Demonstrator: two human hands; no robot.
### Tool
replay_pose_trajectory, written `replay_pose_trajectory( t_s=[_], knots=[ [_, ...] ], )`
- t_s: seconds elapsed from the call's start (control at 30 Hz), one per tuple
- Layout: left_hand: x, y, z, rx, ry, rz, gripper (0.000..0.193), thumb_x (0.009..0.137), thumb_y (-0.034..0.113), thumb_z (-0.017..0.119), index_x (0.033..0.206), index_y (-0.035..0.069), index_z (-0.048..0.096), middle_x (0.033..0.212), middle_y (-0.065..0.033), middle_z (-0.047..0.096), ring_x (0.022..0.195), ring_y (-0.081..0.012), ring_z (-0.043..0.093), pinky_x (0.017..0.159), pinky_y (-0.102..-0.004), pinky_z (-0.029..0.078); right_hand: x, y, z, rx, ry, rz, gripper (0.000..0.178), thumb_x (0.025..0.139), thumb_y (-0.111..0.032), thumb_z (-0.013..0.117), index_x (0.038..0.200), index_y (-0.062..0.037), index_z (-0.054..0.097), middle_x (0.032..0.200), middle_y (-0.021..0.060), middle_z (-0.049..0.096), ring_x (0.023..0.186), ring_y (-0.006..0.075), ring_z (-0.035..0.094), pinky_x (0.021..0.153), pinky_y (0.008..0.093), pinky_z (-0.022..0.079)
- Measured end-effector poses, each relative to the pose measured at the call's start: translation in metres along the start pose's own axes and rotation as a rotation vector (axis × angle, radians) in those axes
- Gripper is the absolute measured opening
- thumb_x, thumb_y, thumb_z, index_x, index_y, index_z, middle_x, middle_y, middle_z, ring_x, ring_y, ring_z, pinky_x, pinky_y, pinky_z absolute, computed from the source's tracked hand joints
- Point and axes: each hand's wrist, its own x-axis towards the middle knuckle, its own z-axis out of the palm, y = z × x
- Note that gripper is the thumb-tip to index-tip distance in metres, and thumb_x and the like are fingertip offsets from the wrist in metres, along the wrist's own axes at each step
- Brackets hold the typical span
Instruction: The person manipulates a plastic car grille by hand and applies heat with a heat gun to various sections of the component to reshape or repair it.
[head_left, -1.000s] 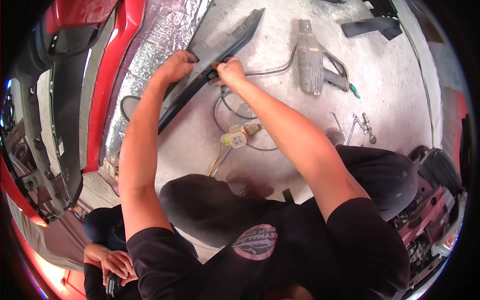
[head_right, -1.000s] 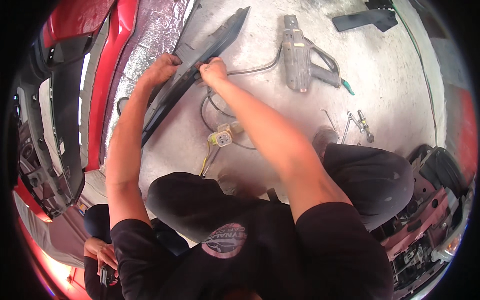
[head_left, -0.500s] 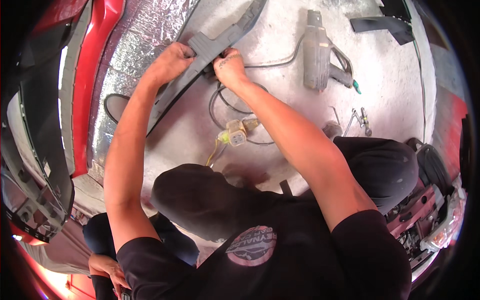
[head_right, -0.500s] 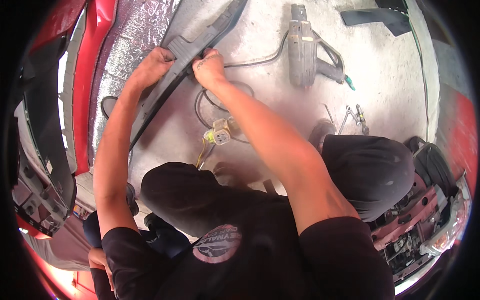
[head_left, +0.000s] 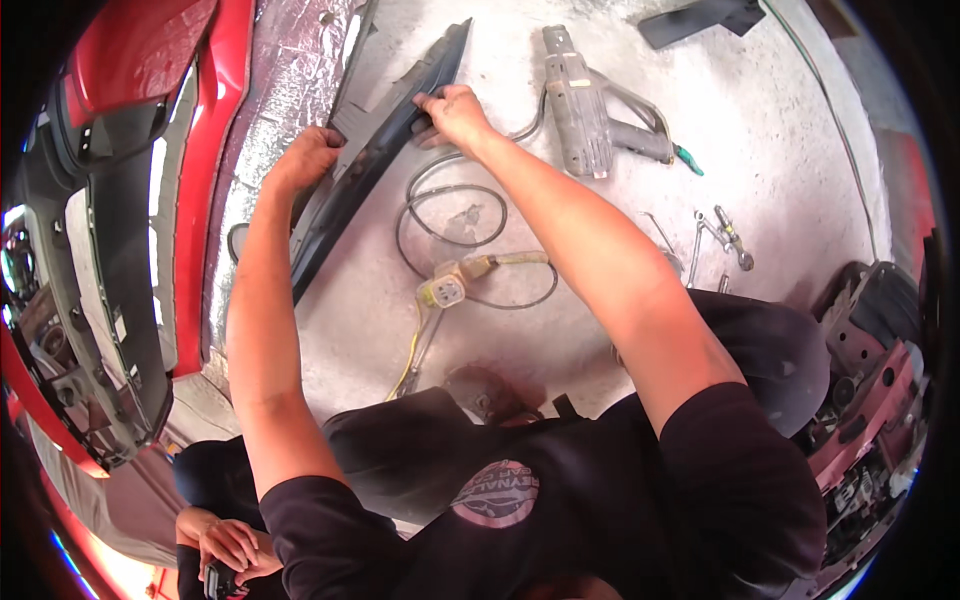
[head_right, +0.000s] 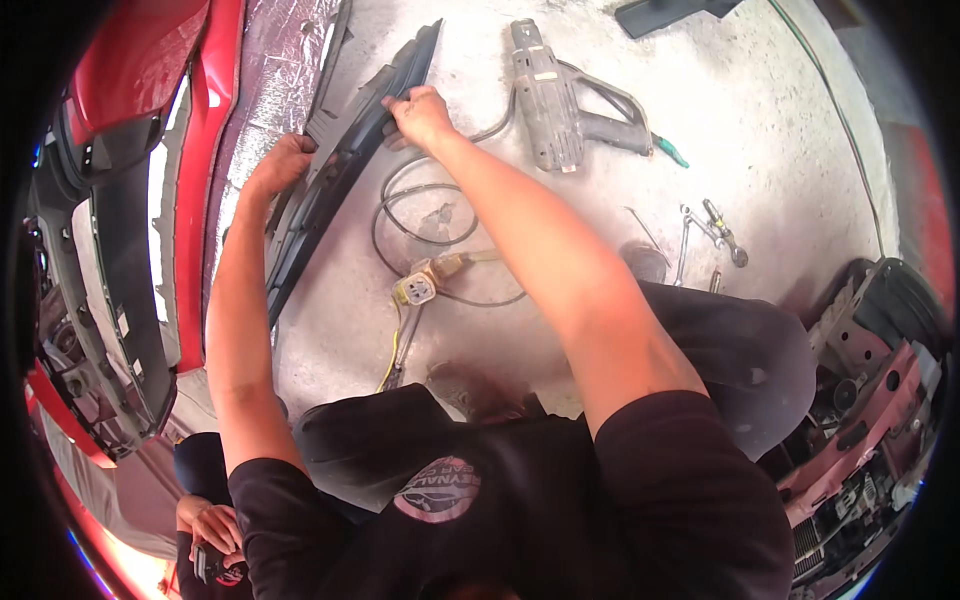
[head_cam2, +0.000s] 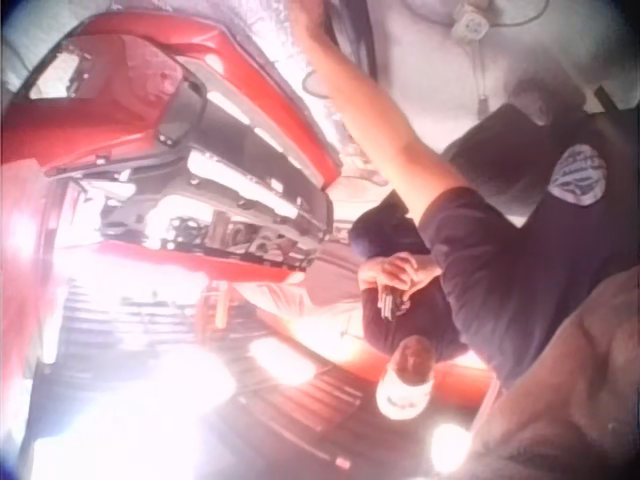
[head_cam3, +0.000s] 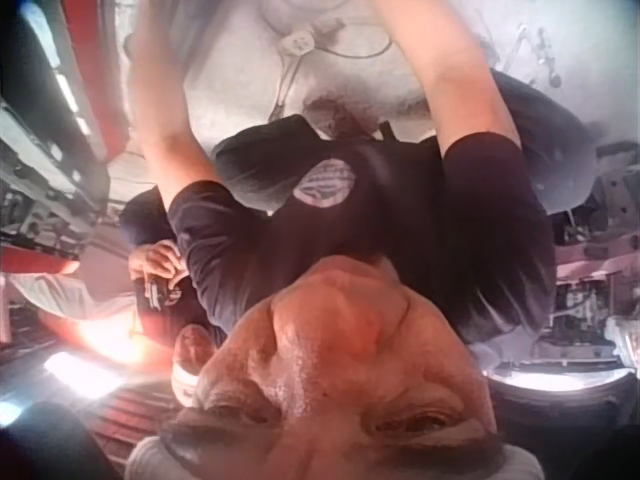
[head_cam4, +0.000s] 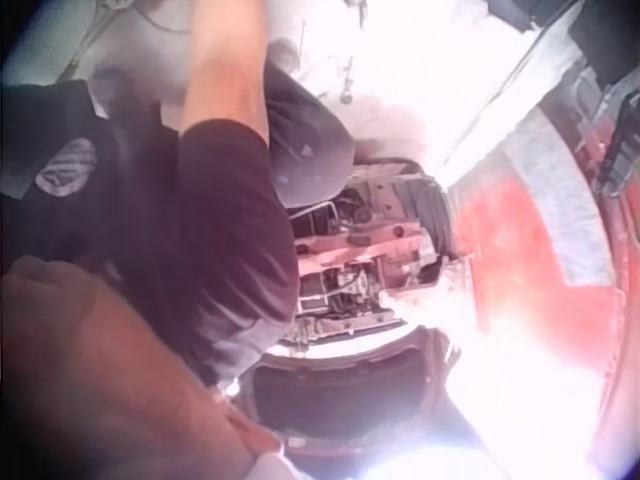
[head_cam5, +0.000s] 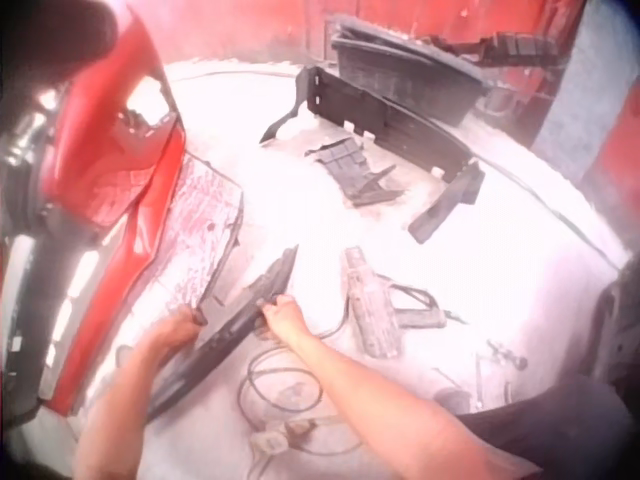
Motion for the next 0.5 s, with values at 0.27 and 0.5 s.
replay_pose_trajectory(
  t_s=[0.27, 0.5],
  knots=[
    [-0.011, 0.051, 0.006, 0.204, 0.066, 0.136, 0.022, 0.080, 0.007, 0.062, 0.094, -0.006, 0.072, 0.070, -0.0126, 0.068, 0.067, -0.0160, 0.063, 0.066, -0.0349, 0.050, 0.010, -0.002, -0.008, -0.030, 0.150, -0.051, 0.022, 0.097, -0.009, 0.056, 0.098, 0.0125, 0.059, 0.080, 0.0235, 0.070, 0.061, 0.0336, 0.072, 0.052, 0.0392, 0.061],
    [-0.016, 0.027, 0.003, 0.268, 0.215, 0.135, 0.031, 0.086, 0.016, 0.068, 0.107, -0.007, 0.071, 0.093, -0.0217, 0.074, 0.091, -0.0266, 0.070, 0.087, -0.0374, 0.053, 0.040, 0.022, -0.016, -0.116, 0.119, -0.116, 0.020, 0.094, -0.009, 0.061, 0.092, 0.0102, 0.063, 0.082, 0.0238, 0.072, 0.062, 0.0364, 0.073, 0.053, 0.0424, 0.061]
  ],
)
